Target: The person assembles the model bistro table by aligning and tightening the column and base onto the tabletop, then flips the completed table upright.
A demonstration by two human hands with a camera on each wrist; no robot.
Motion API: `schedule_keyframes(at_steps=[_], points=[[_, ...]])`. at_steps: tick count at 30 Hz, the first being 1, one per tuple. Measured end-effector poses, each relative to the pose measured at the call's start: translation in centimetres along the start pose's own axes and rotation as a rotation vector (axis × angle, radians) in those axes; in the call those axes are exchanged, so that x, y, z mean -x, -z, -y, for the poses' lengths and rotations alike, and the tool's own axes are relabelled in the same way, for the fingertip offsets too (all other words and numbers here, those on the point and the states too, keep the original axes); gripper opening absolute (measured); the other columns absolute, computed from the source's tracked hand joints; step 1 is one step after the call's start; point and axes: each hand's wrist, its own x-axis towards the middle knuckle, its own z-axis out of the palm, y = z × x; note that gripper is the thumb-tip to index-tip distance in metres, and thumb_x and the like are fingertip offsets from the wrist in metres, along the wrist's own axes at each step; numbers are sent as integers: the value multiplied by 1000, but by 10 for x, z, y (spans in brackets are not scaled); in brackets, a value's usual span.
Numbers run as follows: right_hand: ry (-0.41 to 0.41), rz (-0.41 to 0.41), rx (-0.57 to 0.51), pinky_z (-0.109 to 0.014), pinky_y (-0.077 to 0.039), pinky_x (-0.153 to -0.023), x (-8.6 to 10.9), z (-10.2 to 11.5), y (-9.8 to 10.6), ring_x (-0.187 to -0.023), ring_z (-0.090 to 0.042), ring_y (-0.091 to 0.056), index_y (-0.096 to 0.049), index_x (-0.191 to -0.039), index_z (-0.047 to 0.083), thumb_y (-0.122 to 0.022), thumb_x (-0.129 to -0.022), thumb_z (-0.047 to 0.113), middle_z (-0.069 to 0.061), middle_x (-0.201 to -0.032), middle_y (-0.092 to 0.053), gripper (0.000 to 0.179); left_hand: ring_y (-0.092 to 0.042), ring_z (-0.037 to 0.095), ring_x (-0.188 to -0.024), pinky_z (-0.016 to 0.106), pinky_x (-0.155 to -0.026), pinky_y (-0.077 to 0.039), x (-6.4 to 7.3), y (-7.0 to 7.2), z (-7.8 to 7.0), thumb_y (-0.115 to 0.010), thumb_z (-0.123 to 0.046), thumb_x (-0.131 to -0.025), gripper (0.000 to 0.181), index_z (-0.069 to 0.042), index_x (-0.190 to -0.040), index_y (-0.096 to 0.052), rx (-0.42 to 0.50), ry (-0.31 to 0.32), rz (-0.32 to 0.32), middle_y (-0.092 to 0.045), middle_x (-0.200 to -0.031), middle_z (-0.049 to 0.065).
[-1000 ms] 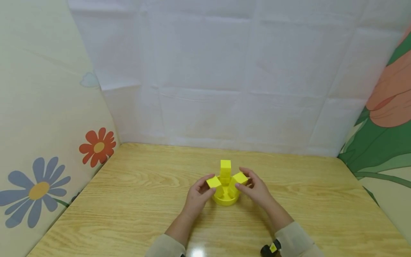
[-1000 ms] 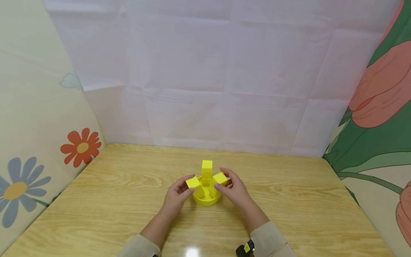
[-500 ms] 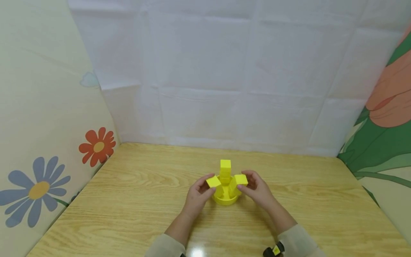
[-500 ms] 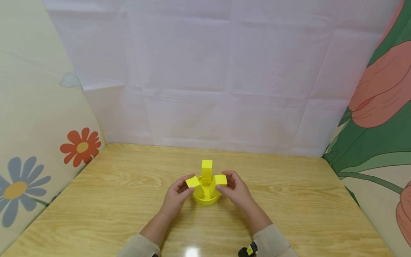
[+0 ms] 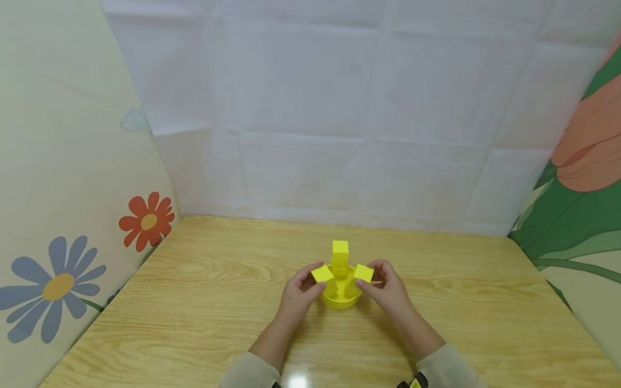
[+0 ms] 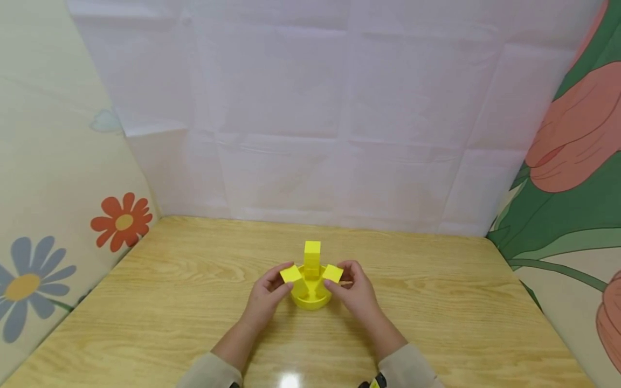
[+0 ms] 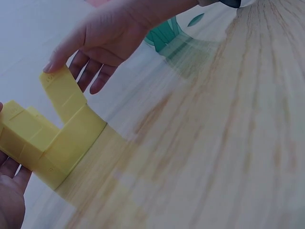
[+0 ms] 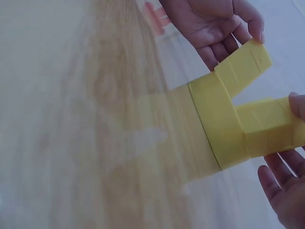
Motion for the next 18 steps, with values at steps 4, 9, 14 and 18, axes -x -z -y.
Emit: schedule_keyframes(at_steps=[4,9,14,18], points=[[-15,-35,29,-23,-50,-80,1,-1,-4,-98,-19,-59,-56,-115,6,-77,-85,19,-10,-110,-65,40,-51,32,-129,16,-94,-48,-1,0,1,-62,-2,-91,46,-1,-136,-54,4,-2,1,-52,-143,17],[5,-68,53,-21,-49,-76,6,0,-7,-97,-18,-58,-55,-114,5,-77,-85,23,-10,-107,-65,41,-51,32,-129,16,-95,-48,-1,0,1,-62,-3,-91,46,-1,-136,-54,-1,3,1,-51,-144,16],[17,-98,46,-19,-50,-75,8,0,-11,-96,-16,-57,-54,-115,5,-77,-85,19,-10,-105,-63,40,-51,32,-130,17,-96,-47,0,0,0,-62,-3,-91,46,-1,-136,-54,-5,0,0,-51,-144,16],[43,-118,35,-19,-51,-75,11,0,-13,-97,-18,-59,-54,-114,5,-76,-85,15,-10,-104,-62,38,-51,32,-130,17,-97,-48,0,1,1,-62,-4,-91,46,-1,-136,-55,-6,-2,1,-52,-143,16]])
